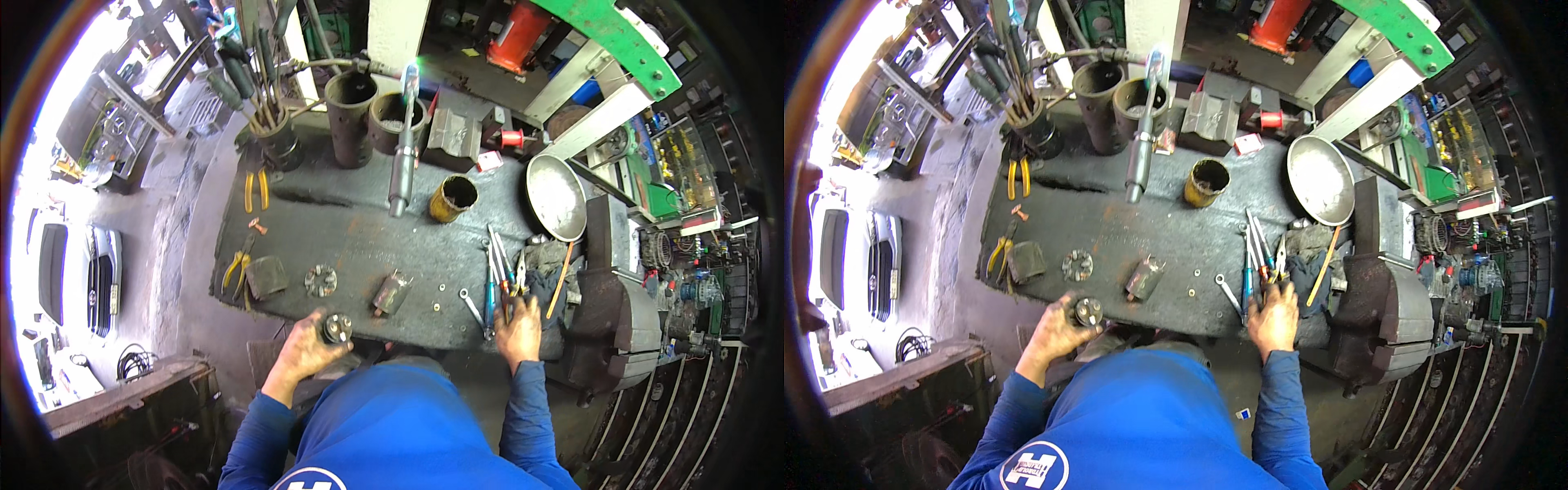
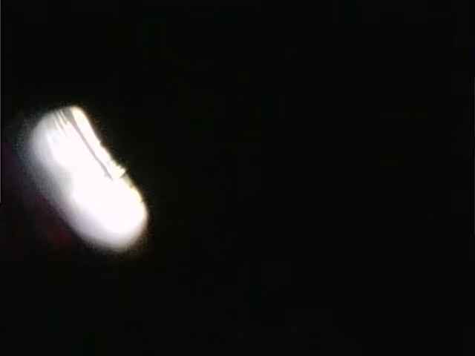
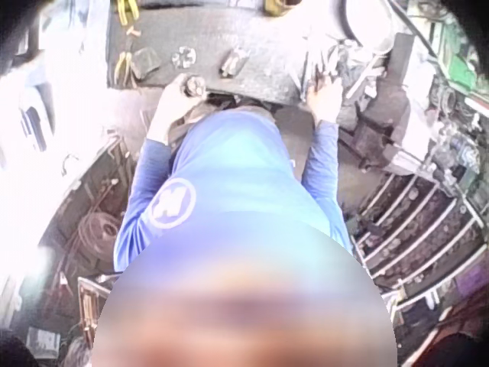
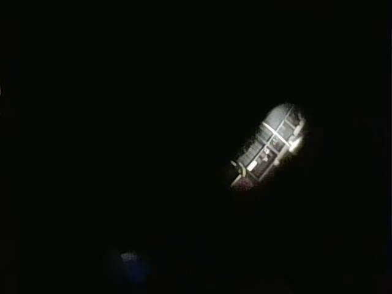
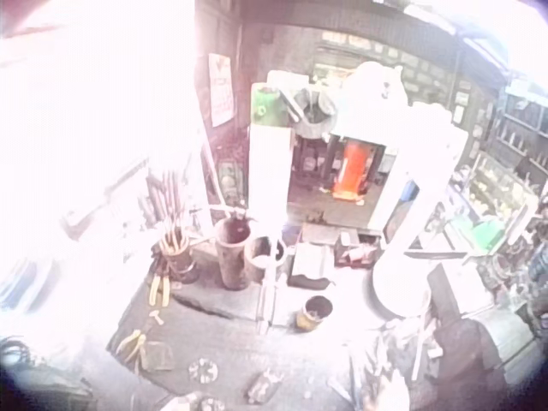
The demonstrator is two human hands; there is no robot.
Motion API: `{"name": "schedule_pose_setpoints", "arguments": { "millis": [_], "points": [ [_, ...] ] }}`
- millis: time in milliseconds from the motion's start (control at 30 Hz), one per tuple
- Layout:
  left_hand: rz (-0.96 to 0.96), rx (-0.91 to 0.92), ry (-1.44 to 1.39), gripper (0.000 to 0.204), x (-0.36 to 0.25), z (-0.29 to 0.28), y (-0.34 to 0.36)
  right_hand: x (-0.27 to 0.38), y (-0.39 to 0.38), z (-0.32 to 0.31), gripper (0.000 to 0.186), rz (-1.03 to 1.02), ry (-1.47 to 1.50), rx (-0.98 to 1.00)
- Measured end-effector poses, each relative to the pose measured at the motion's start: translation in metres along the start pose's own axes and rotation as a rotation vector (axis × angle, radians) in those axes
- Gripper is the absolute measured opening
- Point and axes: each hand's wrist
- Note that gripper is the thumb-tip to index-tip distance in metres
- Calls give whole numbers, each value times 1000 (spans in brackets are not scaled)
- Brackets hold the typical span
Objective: The person disassembles a small cylindrical mechanical component on a workbench, using a hammer, pliers, and a ratchet to remove and reposition internal parts. The person repeatedly handles the component and its pieces, placing them on the bench and reassembling them by hand.
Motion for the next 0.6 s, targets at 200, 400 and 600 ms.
{"name": "schedule_pose_setpoints", "arguments": {
  "millis": [200,400,600],
  "points": [
    [257,29,487,71,-6,-2,17,29,8,-13,58,-178,89,13],
    [322,-57,319,86,-3,-2,30,65,95,-47,65,-408,174,-114],
    [299,-138,-87,80,-27,0,25,94,203,-53,54,-659,-197,44]
  ]
}}
Point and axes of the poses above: each hand's wrist, its own y-axis towards the middle knuckle, its own z-axis out of the palm, x = y × z, and after that the axes turned 4 degrees about -y, right-handed
